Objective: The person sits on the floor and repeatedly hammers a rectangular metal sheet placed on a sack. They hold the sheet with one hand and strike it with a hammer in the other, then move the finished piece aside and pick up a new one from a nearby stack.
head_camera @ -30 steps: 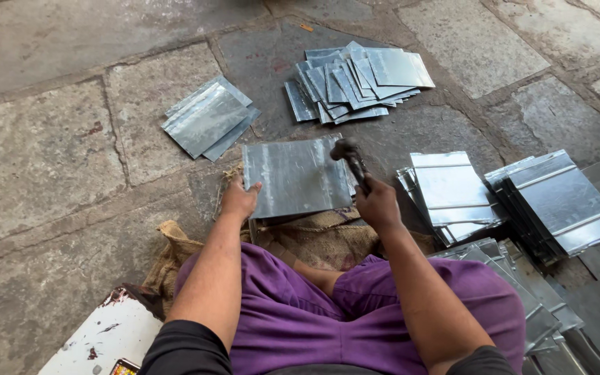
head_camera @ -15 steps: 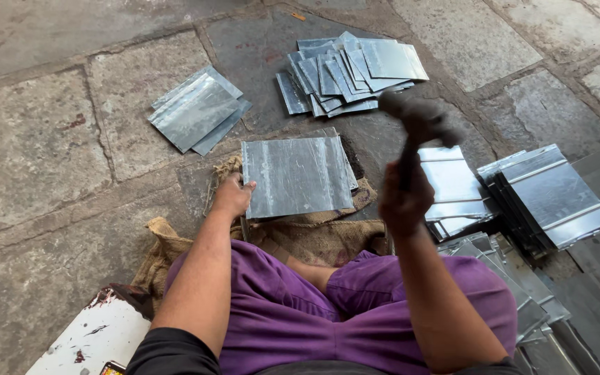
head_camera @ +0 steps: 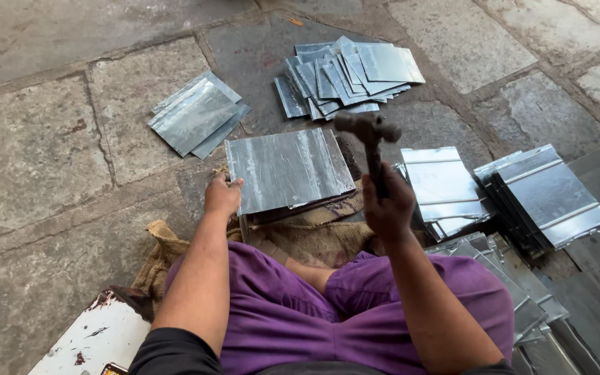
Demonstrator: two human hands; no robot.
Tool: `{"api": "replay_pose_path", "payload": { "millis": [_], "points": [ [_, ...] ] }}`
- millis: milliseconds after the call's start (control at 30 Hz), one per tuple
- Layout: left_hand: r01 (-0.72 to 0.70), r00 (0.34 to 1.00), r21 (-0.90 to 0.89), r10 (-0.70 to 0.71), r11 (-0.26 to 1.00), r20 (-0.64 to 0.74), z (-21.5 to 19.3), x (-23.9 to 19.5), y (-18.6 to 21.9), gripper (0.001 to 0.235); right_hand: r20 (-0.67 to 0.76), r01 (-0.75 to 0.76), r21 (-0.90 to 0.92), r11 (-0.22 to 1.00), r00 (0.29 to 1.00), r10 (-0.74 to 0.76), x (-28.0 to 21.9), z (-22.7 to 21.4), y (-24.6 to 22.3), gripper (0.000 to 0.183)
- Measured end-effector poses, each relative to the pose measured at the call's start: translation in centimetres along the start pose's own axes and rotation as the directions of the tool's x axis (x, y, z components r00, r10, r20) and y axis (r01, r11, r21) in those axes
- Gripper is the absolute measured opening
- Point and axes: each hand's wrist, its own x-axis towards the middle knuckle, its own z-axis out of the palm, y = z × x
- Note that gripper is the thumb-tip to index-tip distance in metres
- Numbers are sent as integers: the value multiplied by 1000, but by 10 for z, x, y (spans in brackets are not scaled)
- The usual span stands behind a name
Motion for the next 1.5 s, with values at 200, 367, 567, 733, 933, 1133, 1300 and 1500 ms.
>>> {"api": "replay_pose_path", "payload": {
  "millis": [200,367,567,733,933,1133,1300,1500],
  "points": [
    [-122,985,-60,114,991,-130,9,5,-10,56,306,-99,-170,981,940,148,-20,27,23,31],
    [-128,987,-109,116,986,-114,24,26,-34,29,218,-329,-221,918,901,375,-27,26,34,42],
    [-172,980,-454,103,874,-172,20,51,-48,30,190,-291,-262,920,919,345,-27,17,72,31],
    [67,997,-739,-76,670,21,-21,38,-39,26,349,-690,-316,652,554,756,-26,22,71,35],
    [151,987,-883,-11,444,163,-49,4,7,30,353,-623,-405,669,569,743,-28,40,36,66],
    [222,969,-958,64,184,237,-51,-31,62,34,365,-611,-430,665,556,746,-28,38,48,74],
    [199,949,-969,220,144,228,-49,-52,97,41,371,-453,-465,760,680,633,-37,47,70,75],
    [155,976,-941,102,301,194,-18,39,230,53,383,-455,-370,810,719,579,-35,42,59,84]
  ]
}}
